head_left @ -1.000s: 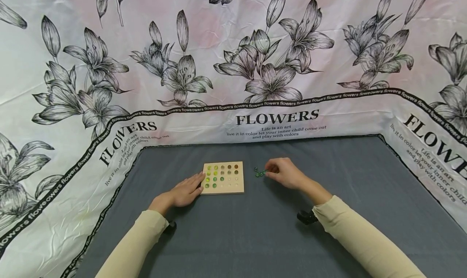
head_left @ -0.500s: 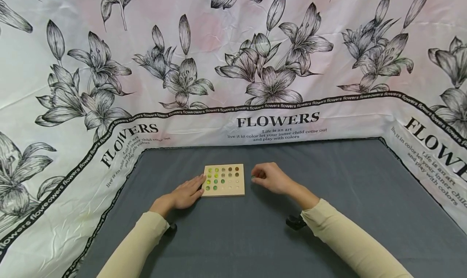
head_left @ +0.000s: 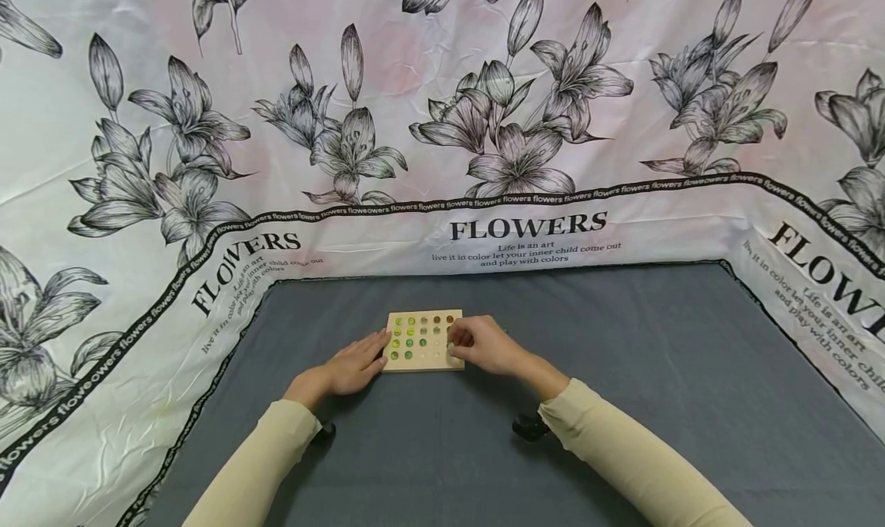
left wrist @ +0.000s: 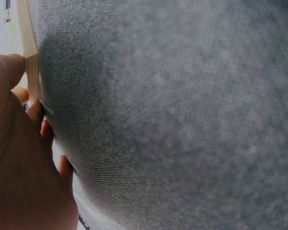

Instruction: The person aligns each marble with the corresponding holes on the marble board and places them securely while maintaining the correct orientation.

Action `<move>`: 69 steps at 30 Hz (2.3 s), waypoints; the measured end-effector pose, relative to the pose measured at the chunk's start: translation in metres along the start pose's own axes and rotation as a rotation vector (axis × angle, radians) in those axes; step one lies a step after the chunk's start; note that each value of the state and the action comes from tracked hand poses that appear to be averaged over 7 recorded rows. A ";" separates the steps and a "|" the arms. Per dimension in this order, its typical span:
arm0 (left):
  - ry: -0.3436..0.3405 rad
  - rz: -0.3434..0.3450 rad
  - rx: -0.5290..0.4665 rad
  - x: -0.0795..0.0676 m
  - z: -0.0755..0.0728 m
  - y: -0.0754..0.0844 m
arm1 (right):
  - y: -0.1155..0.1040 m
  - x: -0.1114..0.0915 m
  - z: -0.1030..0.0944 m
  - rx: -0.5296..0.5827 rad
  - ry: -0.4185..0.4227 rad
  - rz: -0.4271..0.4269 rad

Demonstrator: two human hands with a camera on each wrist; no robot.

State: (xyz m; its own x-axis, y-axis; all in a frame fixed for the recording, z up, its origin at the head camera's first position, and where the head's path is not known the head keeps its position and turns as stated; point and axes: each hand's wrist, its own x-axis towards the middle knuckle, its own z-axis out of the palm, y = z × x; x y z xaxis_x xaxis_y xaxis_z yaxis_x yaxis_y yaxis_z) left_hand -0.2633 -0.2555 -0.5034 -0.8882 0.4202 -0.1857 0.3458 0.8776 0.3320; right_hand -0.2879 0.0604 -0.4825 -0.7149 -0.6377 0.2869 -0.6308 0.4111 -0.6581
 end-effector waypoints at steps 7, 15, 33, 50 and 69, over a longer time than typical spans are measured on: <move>0.004 0.005 -0.003 -0.002 -0.003 0.005 | -0.008 0.012 0.013 0.041 -0.009 0.002; -0.007 0.016 -0.004 -0.006 -0.011 0.017 | -0.008 0.024 0.030 -0.001 0.006 0.013; -0.012 -0.012 0.010 0.001 0.000 0.001 | -0.015 0.031 0.045 -0.124 0.010 0.119; 0.023 0.033 0.012 -0.004 -0.003 0.006 | -0.021 0.009 0.013 -0.072 -0.046 -0.003; 0.018 0.026 -0.002 -0.001 0.000 0.001 | 0.006 -0.035 -0.043 -0.176 0.018 0.045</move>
State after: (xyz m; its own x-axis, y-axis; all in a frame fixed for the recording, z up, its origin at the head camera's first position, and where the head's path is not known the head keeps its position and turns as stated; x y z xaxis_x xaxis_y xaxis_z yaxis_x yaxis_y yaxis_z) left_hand -0.2623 -0.2544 -0.5027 -0.8842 0.4389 -0.1598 0.3687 0.8658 0.3382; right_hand -0.2792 0.1134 -0.4663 -0.7479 -0.6048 0.2735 -0.6399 0.5475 -0.5392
